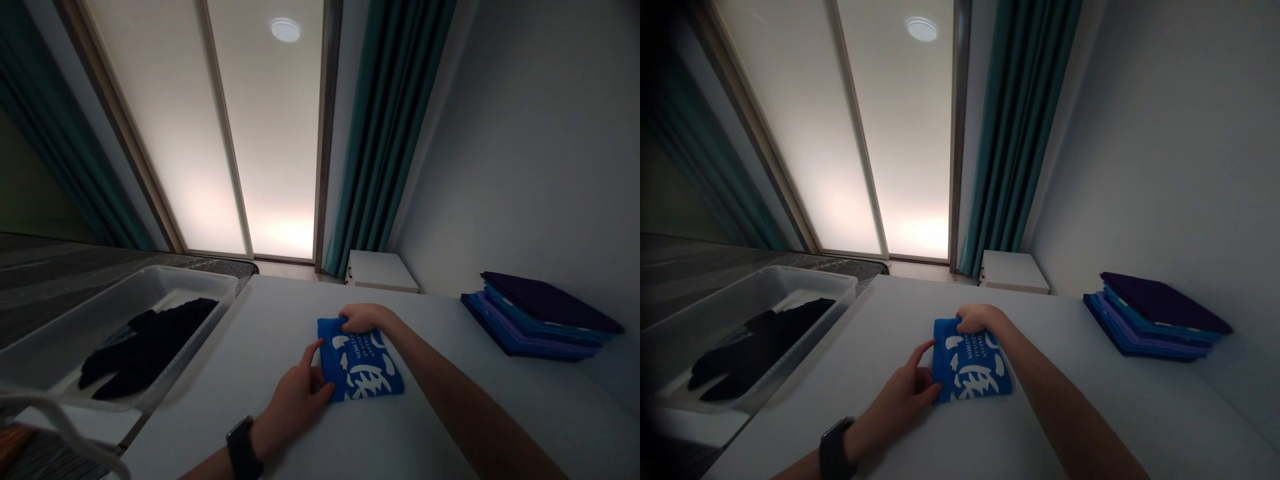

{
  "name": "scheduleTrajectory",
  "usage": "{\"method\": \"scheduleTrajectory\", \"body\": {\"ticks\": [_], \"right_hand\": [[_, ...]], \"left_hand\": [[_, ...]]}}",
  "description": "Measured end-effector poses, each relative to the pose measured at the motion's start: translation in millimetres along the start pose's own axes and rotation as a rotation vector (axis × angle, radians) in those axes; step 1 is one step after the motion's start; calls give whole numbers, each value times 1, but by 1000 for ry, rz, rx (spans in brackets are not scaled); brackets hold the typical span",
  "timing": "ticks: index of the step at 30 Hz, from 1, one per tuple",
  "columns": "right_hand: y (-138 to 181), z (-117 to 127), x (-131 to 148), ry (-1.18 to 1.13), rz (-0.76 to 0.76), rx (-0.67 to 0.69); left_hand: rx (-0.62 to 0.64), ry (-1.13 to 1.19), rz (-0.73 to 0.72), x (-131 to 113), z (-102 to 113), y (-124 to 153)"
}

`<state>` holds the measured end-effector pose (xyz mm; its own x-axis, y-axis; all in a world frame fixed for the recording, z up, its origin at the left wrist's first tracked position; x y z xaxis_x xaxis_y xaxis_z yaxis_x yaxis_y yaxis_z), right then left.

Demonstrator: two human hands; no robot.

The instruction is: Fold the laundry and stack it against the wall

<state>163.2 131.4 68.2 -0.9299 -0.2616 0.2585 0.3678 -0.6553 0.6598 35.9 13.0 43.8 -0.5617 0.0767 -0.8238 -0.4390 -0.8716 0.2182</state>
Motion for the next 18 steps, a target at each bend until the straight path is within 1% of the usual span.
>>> {"method": "scheduleTrajectory", "body": {"ticks": [3,7,9,11,12,13,16,18], "right_hand": [[8,-11,7,16,-12,-33],[28,-33,15,12,32,-42],[35,-41,16,-38,59,-63],[38,-44,14,-76,74,-95],[37,-44,13,-77,83,-108],[36,-44,13,-68,98,-119],[31,-40,14,-34,159,-107],[27,-39,14,-33,187,-74]], "left_hand": [[27,-13,-5,4,-4,7],[126,2,-6,11,-12,27],[172,24,-16,10,-9,35],[197,31,-31,7,1,35],[195,5,-42,5,8,30],[166,-48,-56,2,18,23],[9,-280,-115,-8,46,-8],[-56,-449,-137,-14,54,-29]]}}
Point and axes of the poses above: each hand's wrist, its own y-axis away from the middle knuckle, its own z-axis out of the back of the hand, x = y × z, the point moved 8 cm from there along -y, towards the middle knuckle, and after that the axes turned 7 degrees about x, right-handed, at the moved point
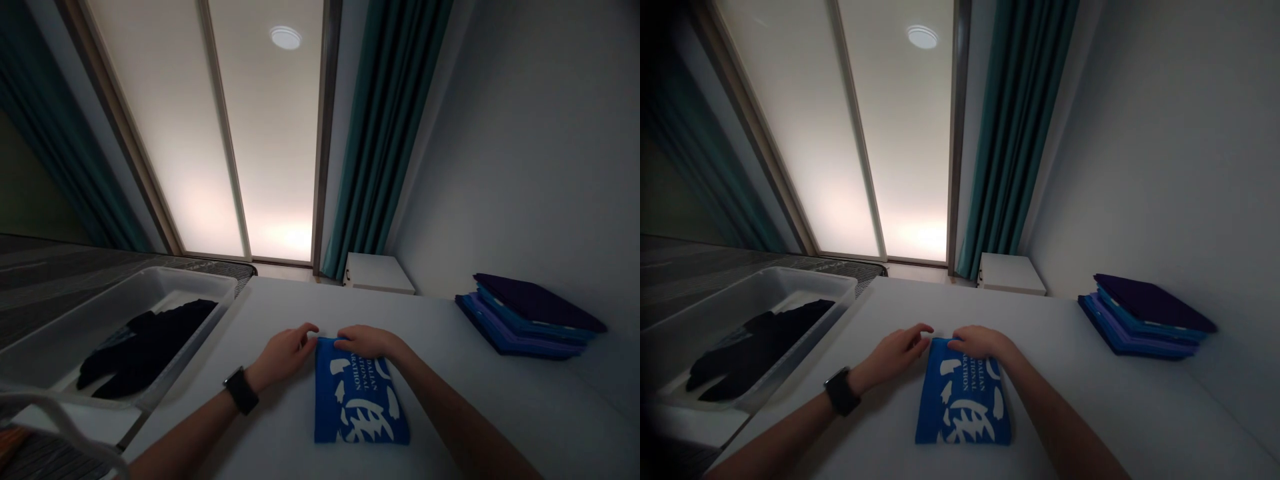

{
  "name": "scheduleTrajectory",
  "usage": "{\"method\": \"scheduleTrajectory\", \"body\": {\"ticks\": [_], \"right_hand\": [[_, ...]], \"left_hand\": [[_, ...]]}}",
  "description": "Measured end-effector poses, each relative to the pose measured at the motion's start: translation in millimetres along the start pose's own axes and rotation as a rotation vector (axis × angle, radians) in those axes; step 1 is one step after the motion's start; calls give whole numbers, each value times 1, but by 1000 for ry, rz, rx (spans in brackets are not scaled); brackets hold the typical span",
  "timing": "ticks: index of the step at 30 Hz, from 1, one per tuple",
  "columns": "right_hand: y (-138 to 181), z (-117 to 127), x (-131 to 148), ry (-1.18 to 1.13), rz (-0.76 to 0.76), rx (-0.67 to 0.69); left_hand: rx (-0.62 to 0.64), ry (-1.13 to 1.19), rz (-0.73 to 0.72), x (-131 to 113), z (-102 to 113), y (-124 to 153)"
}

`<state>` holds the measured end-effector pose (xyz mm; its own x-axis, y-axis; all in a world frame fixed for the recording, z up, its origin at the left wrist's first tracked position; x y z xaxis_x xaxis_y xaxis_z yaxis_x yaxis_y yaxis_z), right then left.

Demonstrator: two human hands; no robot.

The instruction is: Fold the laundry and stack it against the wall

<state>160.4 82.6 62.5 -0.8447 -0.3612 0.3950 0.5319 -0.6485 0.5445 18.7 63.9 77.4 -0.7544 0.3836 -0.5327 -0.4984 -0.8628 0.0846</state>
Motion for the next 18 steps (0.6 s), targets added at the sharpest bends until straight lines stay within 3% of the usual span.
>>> {"method": "scheduleTrajectory", "body": {"ticks": [5,10,14,18], "right_hand": [[-7,0,-5,-7,-21,6],[-1,1,-17,107,-118,-224],[6,-4,-20,159,-61,-384],[10,-7,-23,152,-55,-477]], "left_hand": [[22,-162,-24,-3,-16,-29],[-84,-201,-16,0,-23,-26],[-171,-81,-62,-1,-20,-24],[-136,-75,-98,-6,-25,-29]]}}
Point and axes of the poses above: each hand's wrist, its own y-axis away from the middle knuckle, its own z-axis out of the back of the hand, x = y × z, the point moved 8 cm from there along -y, towards the middle knuckle, and after that the axes turned 7 degrees about x, right-handed, at the moved point
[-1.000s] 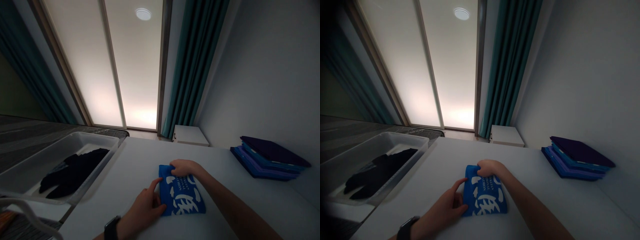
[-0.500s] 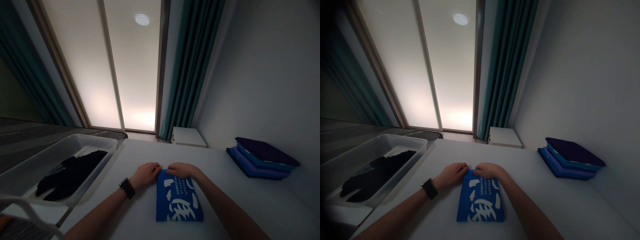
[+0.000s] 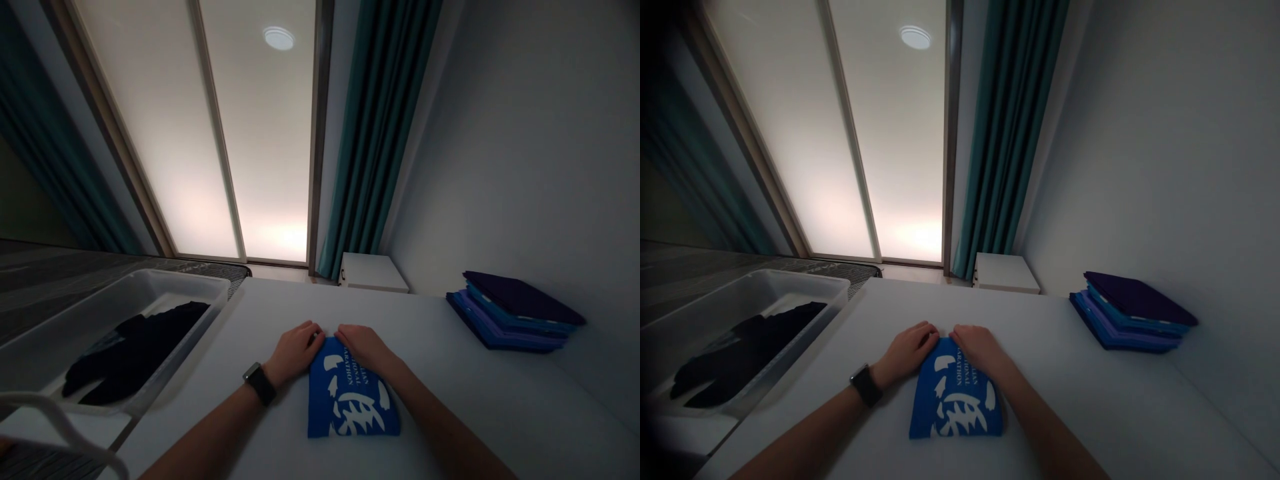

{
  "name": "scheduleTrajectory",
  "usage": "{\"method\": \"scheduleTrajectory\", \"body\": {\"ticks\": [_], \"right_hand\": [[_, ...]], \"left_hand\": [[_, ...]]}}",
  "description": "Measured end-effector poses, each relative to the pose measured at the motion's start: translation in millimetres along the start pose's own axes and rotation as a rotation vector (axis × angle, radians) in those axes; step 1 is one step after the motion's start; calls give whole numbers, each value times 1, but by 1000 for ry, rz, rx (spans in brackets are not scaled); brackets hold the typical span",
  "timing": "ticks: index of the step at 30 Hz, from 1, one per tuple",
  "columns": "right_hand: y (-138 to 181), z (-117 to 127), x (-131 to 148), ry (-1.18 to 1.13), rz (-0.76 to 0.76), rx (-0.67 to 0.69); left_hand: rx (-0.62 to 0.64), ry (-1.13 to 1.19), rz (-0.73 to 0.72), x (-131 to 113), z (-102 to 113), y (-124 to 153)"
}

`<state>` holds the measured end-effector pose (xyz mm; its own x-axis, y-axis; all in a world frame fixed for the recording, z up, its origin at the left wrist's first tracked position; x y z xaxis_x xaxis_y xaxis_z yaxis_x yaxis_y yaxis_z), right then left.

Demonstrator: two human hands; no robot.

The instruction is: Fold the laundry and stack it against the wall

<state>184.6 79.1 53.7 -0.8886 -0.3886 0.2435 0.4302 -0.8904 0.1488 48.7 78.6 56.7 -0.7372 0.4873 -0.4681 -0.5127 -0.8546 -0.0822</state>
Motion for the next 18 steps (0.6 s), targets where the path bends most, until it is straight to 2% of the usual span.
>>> {"method": "scheduleTrajectory", "body": {"ticks": [8,13,18], "right_hand": [[-1,1,-4,-45,-19,-38],[4,3,-25,-63,-58,-71],[-1,-4,-41,-2,-108,-20]], "left_hand": [[48,-18,64,8,-8,-7],[48,-134,58,11,-13,-10],[64,-206,76,13,-15,-14]]}}
Point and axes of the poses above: each hand's wrist, its own y-axis away from the middle knuckle, its own z-axis out of the back of the hand, x = y × z, the point moved 8 cm from there along -y, towards the middle knuckle, and after that the axes turned 7 degrees about x, right-handed, at the moved point
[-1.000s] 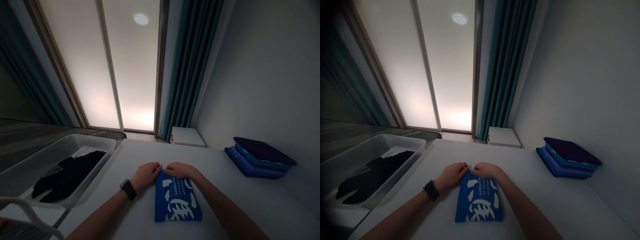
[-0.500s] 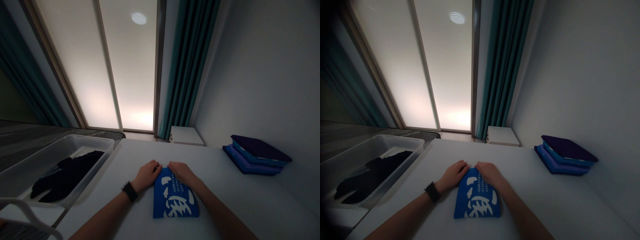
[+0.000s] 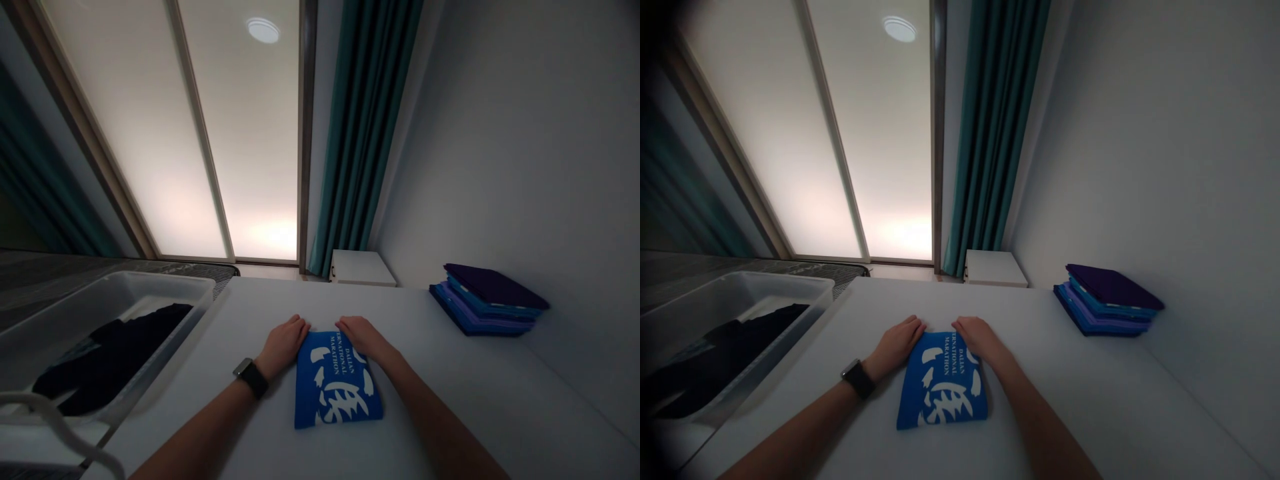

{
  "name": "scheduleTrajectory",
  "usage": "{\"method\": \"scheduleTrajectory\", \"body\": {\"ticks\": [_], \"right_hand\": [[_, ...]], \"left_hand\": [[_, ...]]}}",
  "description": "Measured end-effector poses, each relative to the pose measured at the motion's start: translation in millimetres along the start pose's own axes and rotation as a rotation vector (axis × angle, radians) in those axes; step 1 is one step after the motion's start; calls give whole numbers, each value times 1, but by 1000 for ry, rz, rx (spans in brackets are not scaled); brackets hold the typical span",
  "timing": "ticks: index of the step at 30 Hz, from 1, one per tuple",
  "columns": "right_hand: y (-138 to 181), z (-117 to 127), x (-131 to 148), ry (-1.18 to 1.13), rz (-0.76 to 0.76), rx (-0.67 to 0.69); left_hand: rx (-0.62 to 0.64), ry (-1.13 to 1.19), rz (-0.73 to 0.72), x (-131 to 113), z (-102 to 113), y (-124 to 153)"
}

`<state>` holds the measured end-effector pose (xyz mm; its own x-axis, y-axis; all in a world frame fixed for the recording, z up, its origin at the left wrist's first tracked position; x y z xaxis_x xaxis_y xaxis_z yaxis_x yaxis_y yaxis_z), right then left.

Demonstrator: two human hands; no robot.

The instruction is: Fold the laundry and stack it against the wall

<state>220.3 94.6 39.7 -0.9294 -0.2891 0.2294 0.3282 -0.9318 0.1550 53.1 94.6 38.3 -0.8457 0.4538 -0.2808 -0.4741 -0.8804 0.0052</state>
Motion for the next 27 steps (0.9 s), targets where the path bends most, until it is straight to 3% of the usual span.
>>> {"method": "scheduleTrajectory", "body": {"ticks": [7,15,27], "right_hand": [[-7,0,6,33,-24,21],[-2,7,7,-17,-50,-15],[2,13,-16,-79,-182,-139]], "left_hand": [[50,39,-4,1,1,-7],[-41,160,-10,1,10,2],[-42,135,-7,-3,9,5]]}}
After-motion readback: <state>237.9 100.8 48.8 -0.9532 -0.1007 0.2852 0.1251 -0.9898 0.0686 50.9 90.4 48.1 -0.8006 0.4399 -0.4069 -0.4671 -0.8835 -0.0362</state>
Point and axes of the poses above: each hand's wrist, its own y-axis away from the middle knuckle, its own z-axis out of the back of the hand, x = y × z, the point moved 8 cm from there along -y, towards the middle knuckle, and after that the axes turned 7 degrees about x, right-handed, at the moved point
